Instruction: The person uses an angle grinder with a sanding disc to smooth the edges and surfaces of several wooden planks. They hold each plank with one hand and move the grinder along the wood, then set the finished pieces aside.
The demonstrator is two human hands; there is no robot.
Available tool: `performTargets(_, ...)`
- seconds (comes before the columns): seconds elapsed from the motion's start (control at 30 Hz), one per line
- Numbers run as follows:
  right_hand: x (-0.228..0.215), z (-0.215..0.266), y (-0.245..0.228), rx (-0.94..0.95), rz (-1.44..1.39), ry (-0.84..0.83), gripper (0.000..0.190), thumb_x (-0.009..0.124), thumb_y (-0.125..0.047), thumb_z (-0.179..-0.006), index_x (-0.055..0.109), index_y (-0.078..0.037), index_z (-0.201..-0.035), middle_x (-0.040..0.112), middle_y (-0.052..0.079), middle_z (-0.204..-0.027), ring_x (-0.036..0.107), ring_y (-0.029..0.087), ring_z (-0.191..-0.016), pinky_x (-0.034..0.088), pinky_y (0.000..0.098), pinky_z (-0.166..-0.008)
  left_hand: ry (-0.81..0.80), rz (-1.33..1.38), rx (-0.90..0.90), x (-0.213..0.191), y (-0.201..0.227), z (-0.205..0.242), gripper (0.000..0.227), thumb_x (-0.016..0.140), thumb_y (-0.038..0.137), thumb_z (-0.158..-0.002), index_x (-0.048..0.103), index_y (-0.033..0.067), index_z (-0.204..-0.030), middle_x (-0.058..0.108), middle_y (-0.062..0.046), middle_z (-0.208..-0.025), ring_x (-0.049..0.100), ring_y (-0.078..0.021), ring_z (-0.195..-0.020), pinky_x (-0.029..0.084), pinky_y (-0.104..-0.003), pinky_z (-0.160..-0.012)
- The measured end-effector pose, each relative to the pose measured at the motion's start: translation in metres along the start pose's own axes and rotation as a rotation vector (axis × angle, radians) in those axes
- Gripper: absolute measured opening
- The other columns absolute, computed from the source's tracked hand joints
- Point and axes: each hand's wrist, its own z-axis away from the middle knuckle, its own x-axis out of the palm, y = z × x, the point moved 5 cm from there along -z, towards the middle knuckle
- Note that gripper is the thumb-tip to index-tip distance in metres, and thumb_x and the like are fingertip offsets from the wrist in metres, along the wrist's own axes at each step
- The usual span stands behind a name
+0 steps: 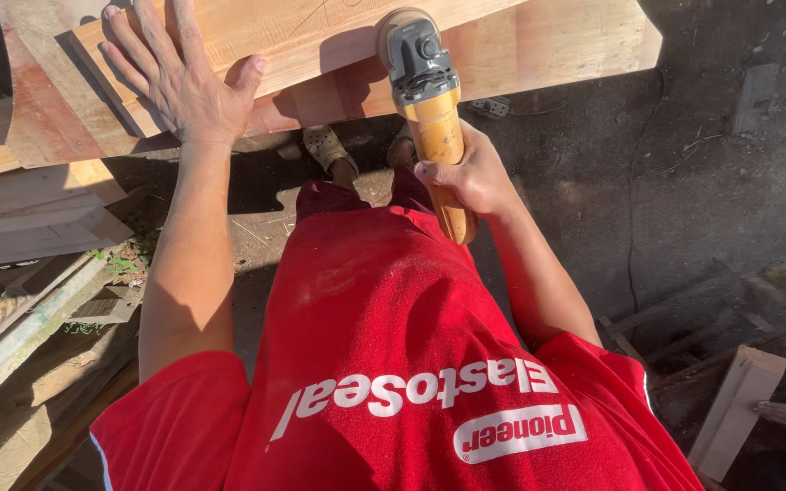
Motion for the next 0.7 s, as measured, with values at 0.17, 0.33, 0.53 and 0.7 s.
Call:
performTargets(0.17,-0.032,0.004,-0.002,0.056,-0.033,0.08,0.04,0.079,-0.01,-0.082,0.061,-0.002,-0.116,0.067,0.003,-0.095,0.066,0.014,-0.083,0.057,0.0308,-0.078,0.089,-0.065,0.03,0.016,-0.004,-0.006,0.106,0.034,0.094,-0.098,0.027,0.0141,-0.167,0.022,-0.021,-0.17,0.011,-0.0498,-0.155,0.002,-0.067,-0.124)
performTargets(0.33,-0.103,0.012,-0.006,0.022,-0.224,0.184,0.035,0.078,-0.011,-0.087,0.058,-0.001,-0.114,0.067,0.009,-0.091,0.067,0.02,-0.077,0.059,0.0358,-0.072,0.194,-0.159,0.113,0.03,-0.013,-0.003,0.104,0.02,0.089,-0.099,0.031,0.0113,-0.168,0.024,-0.024,-0.169,0.013,-0.0528,-0.152,0.004,-0.069,-0.121)
performTargets(0.53,-0.184,0.017,-0.014,-0.021,-0.18,0.321,0.039,0.073,-0.02,-0.087,0.059,0.002,-0.117,0.067,0.014,-0.091,0.07,0.024,-0.076,0.061,0.0398,-0.07,0.173,-0.133,0.101,0.03,-0.012,-0.008,0.101,0.022,0.089,-0.102,0.033,0.0128,-0.167,0.025,-0.023,-0.169,0.013,-0.0525,-0.152,0.003,-0.069,-0.121)
performTargets(0.7,-0.209,0.023,-0.027,-0.083,-0.213,0.307,0.041,0.073,-0.023,-0.092,0.058,0.002,-0.121,0.066,0.015,-0.093,0.069,0.025,-0.081,0.061,0.0407,-0.075,0.139,-0.129,0.087,0.021,-0.005,-0.008,0.104,0.023,0.09,-0.102,0.032,0.0101,-0.168,0.022,-0.026,-0.168,0.01,-0.0542,-0.151,0.001,-0.069,-0.12)
